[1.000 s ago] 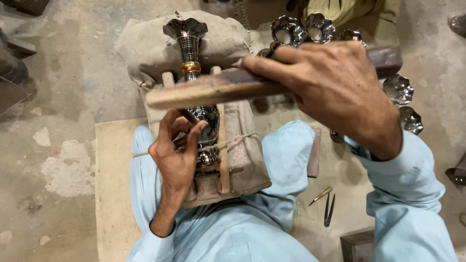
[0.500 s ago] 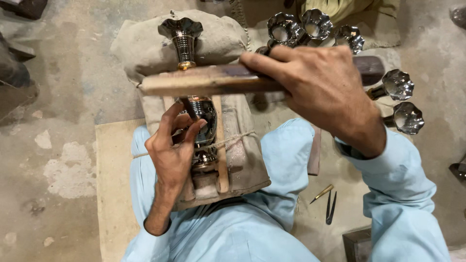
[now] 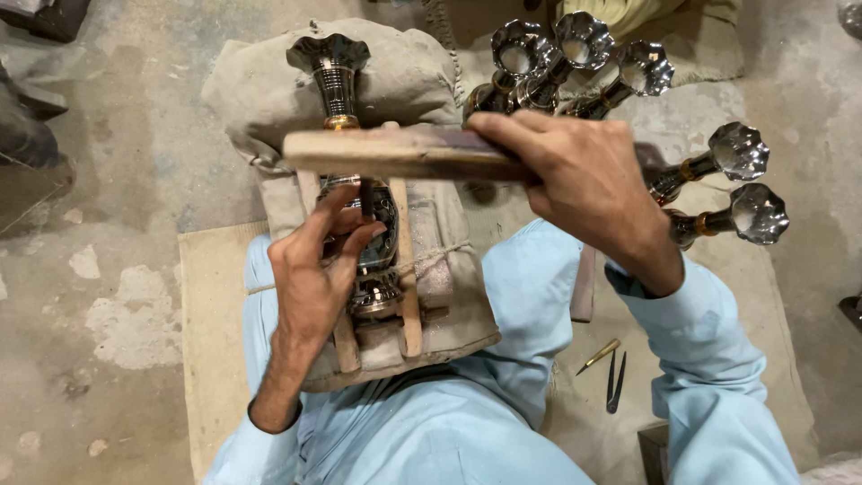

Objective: The person uses a hammer and chisel to engrave decorative patterns on a metal vessel clamped in a wooden jig. The person repeatedly strikes the chisel to create intricate designs on the vessel's surface.

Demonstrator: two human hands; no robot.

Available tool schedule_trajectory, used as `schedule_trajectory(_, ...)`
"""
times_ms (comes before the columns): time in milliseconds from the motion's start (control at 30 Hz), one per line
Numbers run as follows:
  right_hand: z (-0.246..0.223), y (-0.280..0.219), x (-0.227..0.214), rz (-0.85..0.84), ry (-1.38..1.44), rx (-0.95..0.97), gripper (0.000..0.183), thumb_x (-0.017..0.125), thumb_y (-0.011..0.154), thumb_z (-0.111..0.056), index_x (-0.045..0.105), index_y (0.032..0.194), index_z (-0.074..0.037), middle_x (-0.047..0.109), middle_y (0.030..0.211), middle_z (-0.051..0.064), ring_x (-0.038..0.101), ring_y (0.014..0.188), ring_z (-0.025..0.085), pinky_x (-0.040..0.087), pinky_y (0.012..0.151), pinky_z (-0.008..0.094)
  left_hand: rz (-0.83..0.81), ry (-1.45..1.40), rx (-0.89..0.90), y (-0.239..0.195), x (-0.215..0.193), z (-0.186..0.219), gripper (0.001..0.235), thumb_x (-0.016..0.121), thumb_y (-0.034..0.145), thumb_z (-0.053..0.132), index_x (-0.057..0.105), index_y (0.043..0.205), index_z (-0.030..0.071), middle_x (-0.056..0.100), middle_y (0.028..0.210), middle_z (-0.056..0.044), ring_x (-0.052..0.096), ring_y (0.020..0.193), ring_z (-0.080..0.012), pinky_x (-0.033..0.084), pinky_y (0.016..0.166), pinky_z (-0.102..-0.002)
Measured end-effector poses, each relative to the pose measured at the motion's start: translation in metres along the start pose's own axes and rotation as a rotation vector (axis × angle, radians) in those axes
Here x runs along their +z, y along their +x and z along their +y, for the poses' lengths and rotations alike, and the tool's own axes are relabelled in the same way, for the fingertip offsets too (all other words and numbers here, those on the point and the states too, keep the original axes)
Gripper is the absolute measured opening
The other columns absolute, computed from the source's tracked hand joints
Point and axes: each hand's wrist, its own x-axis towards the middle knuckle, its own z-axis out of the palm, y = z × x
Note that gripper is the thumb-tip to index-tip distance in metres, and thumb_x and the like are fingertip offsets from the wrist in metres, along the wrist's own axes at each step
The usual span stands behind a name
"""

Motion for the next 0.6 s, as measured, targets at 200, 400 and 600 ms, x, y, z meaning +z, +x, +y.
schedule_trajectory(200, 0.01, -0.017, 0.014, 0.083, 0.235, 0.007, 0.047, 0.07, 0.089, 0.003, 0.062, 0.133, -0.01, 0.075, 0.107, 0.01, 0.074, 0.085, 0.02, 0.061, 0.07, 0.036, -0.112, 0.032, 0.012, 0.009, -0.005, 0.005, 0.047, 0.076, 0.092, 0.003, 0.063, 0.137, 0.009, 0.079, 0.1, -0.011, 0.079, 0.091, -0.0198, 0.064, 0.075, -0.032)
schedule_trajectory(400, 0.017, -0.037, 0.042, 0.245, 0.572, 0.167, 0.041, 0.074, 0.097, 0.0, 0.058, 0.133, -0.011, 0.07, 0.102, 0.005, 0.069, 0.087, 0.015, 0.059, 0.078, 0.031, -0.244, 0.097, 0.086, 0.02, -0.013, 0.014, 0.046, 0.073, 0.091, 0.004, 0.065, 0.136, 0.01, 0.079, 0.099, -0.011, 0.079, 0.089, -0.0225, 0.062, 0.075, -0.036)
schedule_trajectory(600, 0.027, -0.067, 0.064, 0.292, 0.442, 0.203, 0.042, 0.071, 0.087, 0.007, 0.06, 0.127, -0.003, 0.067, 0.097, 0.006, 0.066, 0.088, 0.012, 0.053, 0.075, 0.029, -0.356, 0.098, 0.125, 0.031, -0.017, 0.019, 0.047, 0.074, 0.09, 0.009, 0.064, 0.136, 0.015, 0.078, 0.097, -0.011, 0.078, 0.087, -0.0259, 0.061, 0.072, -0.04)
